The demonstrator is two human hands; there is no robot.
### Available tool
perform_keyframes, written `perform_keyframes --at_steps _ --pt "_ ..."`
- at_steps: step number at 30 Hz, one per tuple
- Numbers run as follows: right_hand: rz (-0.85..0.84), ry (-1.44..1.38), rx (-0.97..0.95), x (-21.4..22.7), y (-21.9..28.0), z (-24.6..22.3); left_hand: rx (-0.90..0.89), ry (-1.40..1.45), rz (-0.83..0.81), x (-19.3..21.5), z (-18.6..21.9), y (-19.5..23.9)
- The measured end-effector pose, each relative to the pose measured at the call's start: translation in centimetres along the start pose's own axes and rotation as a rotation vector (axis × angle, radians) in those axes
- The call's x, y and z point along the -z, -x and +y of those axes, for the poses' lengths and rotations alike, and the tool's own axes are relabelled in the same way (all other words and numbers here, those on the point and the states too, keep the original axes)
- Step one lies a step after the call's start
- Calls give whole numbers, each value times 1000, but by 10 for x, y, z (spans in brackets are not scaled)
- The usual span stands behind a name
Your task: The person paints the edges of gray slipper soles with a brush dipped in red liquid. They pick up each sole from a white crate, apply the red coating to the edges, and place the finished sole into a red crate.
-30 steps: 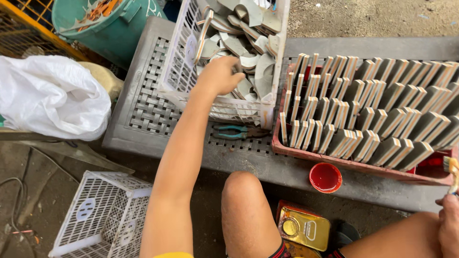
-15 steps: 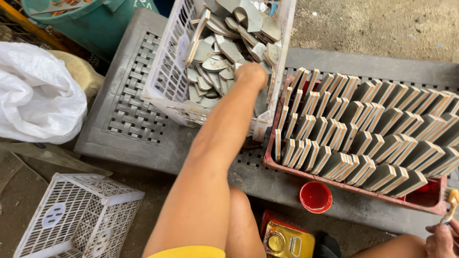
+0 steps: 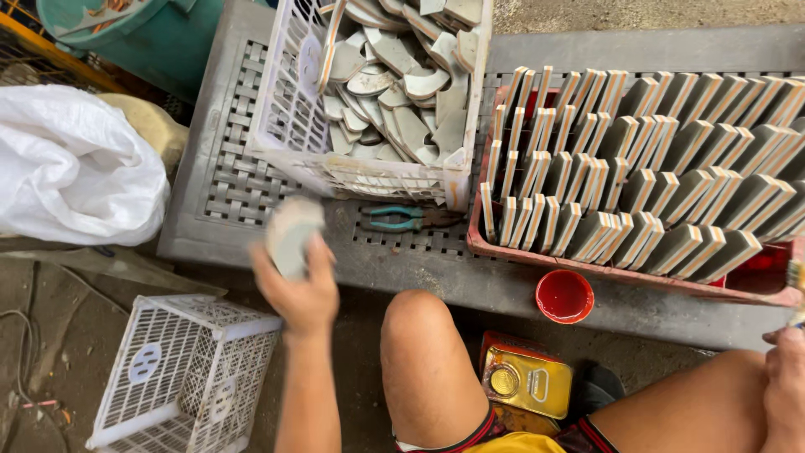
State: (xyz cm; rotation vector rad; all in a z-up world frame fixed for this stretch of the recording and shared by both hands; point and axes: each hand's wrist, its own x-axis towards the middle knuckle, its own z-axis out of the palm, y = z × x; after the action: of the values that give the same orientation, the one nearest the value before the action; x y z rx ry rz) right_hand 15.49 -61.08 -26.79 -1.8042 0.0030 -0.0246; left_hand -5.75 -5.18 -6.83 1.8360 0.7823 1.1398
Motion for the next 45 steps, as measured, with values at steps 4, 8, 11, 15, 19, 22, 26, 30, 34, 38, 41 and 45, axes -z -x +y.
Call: perform_keyframes --at_steps 4,8,11,15,19,22,26,30,34,38,41,45 --pt "11 33 64 -9 17 -21 213 -917 -552 30 -56 64" --pt "-53 235 289 -33 47 -82 101 -593 1 58 -84 68" --pt "-173 640 352 -65 64 -133 -79 -629 28 47 -91 55" --pt "-417 673 305 -109 68 -174 -38 -1117 -655 35 -63 41" --pt "-454 921 234 -134 67 -187 603 -383 -216 41 -22 32" --pt "-528 972 319 -149 63 -198 545 159 -304 40 -4 38" --pt "-551 1038 235 -135 72 -217 763 804 -299 20 12 74" --pt "-362 823 262 -123 82 -214 896 817 -398 -10 18 108" --pt "-544 905 240 -129 87 -198 876 749 -539 -36 20 121" --pt "-569 745 119 -128 100 -190 915 705 -600 -48 22 129" --pt "-567 584 112 -123 102 -179 980 696 -636 -52 19 133" --pt "-637 503 -47 -123 98 -153 1000 701 -660 -54 13 139"
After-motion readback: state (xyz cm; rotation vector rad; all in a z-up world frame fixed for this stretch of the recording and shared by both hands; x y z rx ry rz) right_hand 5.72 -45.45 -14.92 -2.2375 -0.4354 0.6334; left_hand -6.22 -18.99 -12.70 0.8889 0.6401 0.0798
